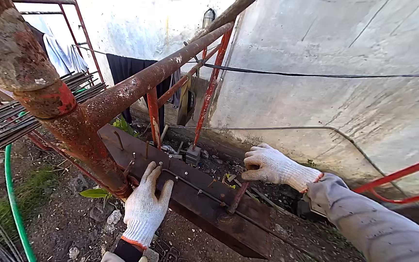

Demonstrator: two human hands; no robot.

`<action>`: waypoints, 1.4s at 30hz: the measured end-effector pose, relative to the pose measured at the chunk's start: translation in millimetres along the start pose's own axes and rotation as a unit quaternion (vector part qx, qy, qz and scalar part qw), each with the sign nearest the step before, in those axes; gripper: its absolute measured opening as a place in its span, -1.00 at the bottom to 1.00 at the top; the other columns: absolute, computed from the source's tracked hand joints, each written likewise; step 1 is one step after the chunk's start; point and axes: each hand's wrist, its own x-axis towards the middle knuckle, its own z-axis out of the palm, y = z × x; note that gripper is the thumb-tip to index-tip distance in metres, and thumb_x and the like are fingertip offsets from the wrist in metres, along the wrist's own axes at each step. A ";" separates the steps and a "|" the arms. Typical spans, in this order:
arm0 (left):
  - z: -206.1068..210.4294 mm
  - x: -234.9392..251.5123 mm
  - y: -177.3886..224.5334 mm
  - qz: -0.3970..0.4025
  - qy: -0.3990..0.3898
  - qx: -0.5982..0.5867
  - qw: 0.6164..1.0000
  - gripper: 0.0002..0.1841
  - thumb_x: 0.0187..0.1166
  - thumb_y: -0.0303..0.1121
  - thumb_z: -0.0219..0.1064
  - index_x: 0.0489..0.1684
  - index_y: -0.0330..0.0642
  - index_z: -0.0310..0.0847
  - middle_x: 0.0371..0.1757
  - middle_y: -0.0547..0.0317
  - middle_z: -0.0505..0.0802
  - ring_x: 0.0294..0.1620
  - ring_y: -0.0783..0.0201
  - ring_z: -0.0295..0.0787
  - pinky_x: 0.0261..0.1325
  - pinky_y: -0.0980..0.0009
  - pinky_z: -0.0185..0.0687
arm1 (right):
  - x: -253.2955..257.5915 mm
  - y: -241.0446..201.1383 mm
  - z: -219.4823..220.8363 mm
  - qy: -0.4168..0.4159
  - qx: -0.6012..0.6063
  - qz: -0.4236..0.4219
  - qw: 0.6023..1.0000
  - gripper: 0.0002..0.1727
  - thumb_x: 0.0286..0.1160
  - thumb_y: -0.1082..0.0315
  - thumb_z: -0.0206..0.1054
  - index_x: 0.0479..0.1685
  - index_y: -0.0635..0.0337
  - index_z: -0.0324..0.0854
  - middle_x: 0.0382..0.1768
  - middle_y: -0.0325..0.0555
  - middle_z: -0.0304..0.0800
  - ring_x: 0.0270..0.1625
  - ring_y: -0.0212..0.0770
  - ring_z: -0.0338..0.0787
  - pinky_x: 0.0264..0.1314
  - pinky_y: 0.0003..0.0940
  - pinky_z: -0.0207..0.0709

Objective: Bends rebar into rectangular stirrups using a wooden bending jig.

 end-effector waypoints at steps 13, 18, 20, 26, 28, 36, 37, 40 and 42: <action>5.3 -2.9 -0.6 0.019 0.038 0.031 0.999 -0.51 0.79 0.00 -0.07 0.44 0.20 0.72 0.54 0.45 0.72 0.12 0.22 0.90 -0.01 0.02 0.81 | 40.4 -10.9 -21.5 -0.095 -0.041 -0.054 0.993 -0.33 0.40 -0.48 0.24 -0.63 -0.07 0.68 -0.46 -0.33 0.67 -0.15 -0.24 0.71 0.23 -0.06 0.48; 4.4 -4.4 -2.9 0.010 0.032 0.039 0.999 -0.50 0.78 0.03 -0.08 0.47 0.26 0.70 0.57 0.53 0.69 0.07 0.25 0.91 -0.05 0.03 0.81 | 48.2 0.2 16.7 -0.044 0.027 -0.083 0.995 -0.37 0.47 -0.37 0.23 -0.73 -0.08 0.60 -0.53 -0.35 0.60 -0.24 -0.28 0.65 0.09 -0.15 0.48; 5.2 -4.8 -3.6 0.013 0.033 0.038 0.999 -0.51 0.78 0.02 -0.08 0.47 0.24 0.71 0.57 0.52 0.69 0.08 0.25 0.91 -0.04 0.04 0.81 | 45.1 0.3 21.8 -0.006 0.042 -0.066 0.997 -0.41 0.40 -0.36 0.28 -0.75 -0.11 0.60 -0.52 -0.38 0.60 -0.22 -0.31 0.64 0.10 -0.17 0.48; 7.0 -6.3 -1.8 0.020 0.045 0.027 0.998 -0.51 0.78 -0.02 -0.07 0.45 0.18 0.72 0.55 0.44 0.71 0.14 0.23 0.90 0.00 0.02 0.81 | 46.5 -9.7 3.7 0.102 0.013 -0.056 0.993 -0.36 -0.03 -0.49 0.46 -0.81 -0.09 0.57 -0.52 -0.33 0.61 -0.15 -0.19 0.67 0.18 -0.06 0.47; 7.1 -6.4 -1.3 0.023 0.048 0.028 0.998 -0.51 0.78 -0.03 -0.06 0.45 0.17 0.72 0.54 0.43 0.72 0.13 0.23 0.90 0.00 0.02 0.81 | 49.3 -10.7 -0.7 0.122 -0.014 -0.074 0.990 -0.33 -0.06 -0.53 0.44 -0.82 -0.09 0.54 -0.53 -0.33 0.61 -0.16 -0.19 0.68 0.23 -0.07 0.48; 11.3 -6.1 -6.5 0.031 0.058 0.029 0.997 -0.51 0.77 -0.03 -0.08 0.43 0.20 0.73 0.53 0.46 0.73 0.11 0.24 0.90 -0.03 0.05 0.81 | 29.1 -3.5 16.1 0.143 -0.014 -0.047 0.988 -0.38 -0.01 -0.46 0.42 -0.87 -0.14 0.48 -0.60 -0.37 0.54 -0.26 -0.24 0.64 0.10 -0.08 0.44; 11.5 -6.0 -6.6 0.031 0.058 0.030 0.997 -0.51 0.77 -0.03 -0.09 0.44 0.20 0.73 0.53 0.46 0.73 0.11 0.24 0.91 -0.03 0.05 0.81 | 20.7 -2.8 20.2 0.140 -0.004 -0.037 0.990 -0.40 0.02 -0.44 0.40 -0.87 -0.14 0.49 -0.61 -0.38 0.54 -0.29 -0.25 0.63 0.06 -0.09 0.43; 10.5 -4.2 -6.6 0.028 0.059 0.033 0.997 -0.51 0.77 -0.03 -0.09 0.41 0.21 0.74 0.50 0.47 0.75 0.07 0.21 0.92 -0.06 0.01 0.80 | -4.8 -3.5 28.4 0.117 -0.008 -0.026 0.993 -0.46 0.10 -0.42 0.31 -0.71 -0.15 0.63 -0.53 -0.40 0.62 -0.26 -0.27 0.67 0.11 -0.07 0.49; 10.3 -3.2 -8.3 0.032 0.063 0.043 0.997 -0.51 0.78 -0.03 -0.09 0.38 0.21 0.77 0.48 0.47 0.77 0.02 0.20 0.93 -0.10 0.00 0.81 | -10.3 -3.6 21.5 0.110 -0.040 -0.034 0.993 -0.41 0.01 -0.49 0.28 -0.63 -0.15 0.67 -0.47 -0.37 0.66 -0.19 -0.23 0.71 0.20 -0.03 0.50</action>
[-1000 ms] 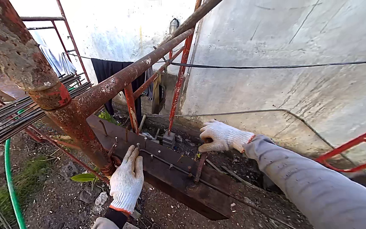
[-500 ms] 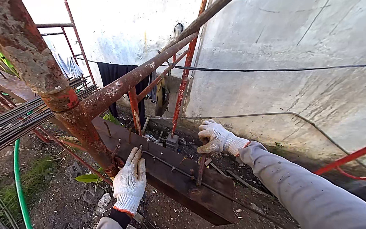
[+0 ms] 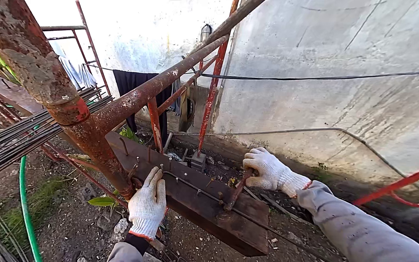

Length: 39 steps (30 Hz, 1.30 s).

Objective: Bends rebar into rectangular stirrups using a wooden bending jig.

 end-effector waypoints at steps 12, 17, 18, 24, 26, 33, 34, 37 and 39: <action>1.5 -5.1 4.0 0.000 0.013 -0.015 1.000 -0.50 0.79 -0.03 -0.09 0.42 0.15 0.74 0.53 0.41 0.74 0.13 0.19 0.91 -0.03 -0.01 0.81 | 25.9 1.8 -27.6 -0.055 -0.068 -0.064 0.994 -0.21 -0.09 -0.73 0.29 -0.58 -0.13 0.68 -0.45 -0.33 0.65 -0.15 -0.19 0.70 0.13 -0.03 0.51; 1.0 -5.0 1.1 0.009 0.010 -0.014 1.000 -0.52 0.79 -0.04 -0.06 0.44 0.14 0.73 0.53 0.40 0.74 0.19 0.20 0.89 0.05 -0.02 0.80 | 35.1 1.0 -37.3 -0.089 -0.066 -0.077 0.991 -0.23 0.00 -0.69 0.28 -0.58 -0.12 0.67 -0.42 -0.32 0.65 -0.10 -0.18 0.68 0.19 -0.04 0.46; 1.1 -4.6 0.3 0.010 0.008 -0.013 1.000 -0.52 0.79 -0.04 -0.07 0.45 0.14 0.72 0.53 0.40 0.73 0.19 0.20 0.89 0.04 -0.01 0.81 | 31.2 -0.7 -35.7 -0.090 -0.061 -0.066 0.992 -0.24 0.00 -0.68 0.30 -0.58 -0.12 0.69 -0.43 -0.33 0.65 -0.10 -0.19 0.69 0.20 -0.05 0.48; 2.3 -4.5 -2.5 0.019 0.013 -0.006 1.000 -0.51 0.79 -0.04 -0.08 0.42 0.16 0.74 0.51 0.41 0.75 0.13 0.19 0.91 0.00 -0.01 0.81 | 8.4 -3.5 -24.1 -0.080 -0.062 -0.029 0.994 -0.30 0.10 -0.61 0.32 -0.50 -0.11 0.70 -0.41 -0.35 0.69 -0.11 -0.20 0.72 0.19 -0.06 0.52; 0.7 -3.4 -4.1 0.025 0.009 0.007 1.000 -0.50 0.80 -0.04 -0.11 0.42 0.19 0.74 0.51 0.44 0.75 0.09 0.19 0.92 -0.04 -0.01 0.81 | 6.7 -5.4 -20.5 -0.082 -0.066 -0.023 0.994 -0.30 0.10 -0.60 0.32 -0.47 -0.11 0.70 -0.38 -0.35 0.70 -0.09 -0.19 0.72 0.20 -0.06 0.52; -5.2 4.6 -3.0 0.035 -0.001 0.027 0.999 -0.48 0.80 -0.02 -0.15 0.35 0.18 0.78 0.44 0.44 0.80 -0.04 0.13 0.95 -0.17 -0.04 0.79 | -8.4 -6.7 1.3 -0.020 -0.068 -0.009 0.997 -0.25 0.06 -0.65 0.23 -0.57 -0.09 0.68 -0.51 -0.33 0.69 -0.28 -0.21 0.73 -0.01 -0.06 0.50; -5.4 4.2 -3.0 0.034 -0.001 0.027 0.999 -0.48 0.80 -0.02 -0.15 0.35 0.19 0.79 0.44 0.44 0.80 -0.03 0.15 0.95 -0.16 -0.04 0.79 | -10.6 -6.5 3.6 -0.016 -0.071 -0.006 0.997 -0.24 0.05 -0.66 0.21 -0.58 -0.09 0.67 -0.51 -0.32 0.68 -0.29 -0.21 0.73 -0.01 -0.05 0.51; -8.4 4.9 -0.1 0.025 -0.004 0.023 0.999 -0.48 0.80 0.00 -0.14 0.36 0.20 0.78 0.44 0.45 0.80 -0.02 0.16 0.95 -0.12 -0.05 0.80 | -11.7 -6.9 0.9 0.006 -0.089 -0.002 0.996 -0.20 -0.02 -0.72 0.16 -0.63 -0.11 0.64 -0.54 -0.33 0.66 -0.32 -0.22 0.72 -0.01 -0.03 0.53; -11.7 4.0 3.3 0.018 -0.016 0.028 0.999 -0.49 0.79 0.00 -0.12 0.38 0.21 0.76 0.46 0.45 0.79 -0.01 0.15 0.94 -0.11 -0.07 0.80 | -11.5 -11.3 -7.3 0.018 -0.094 0.005 0.995 -0.17 -0.10 -0.75 0.18 -0.64 -0.10 0.66 -0.56 -0.31 0.67 -0.32 -0.19 0.74 0.00 0.01 0.53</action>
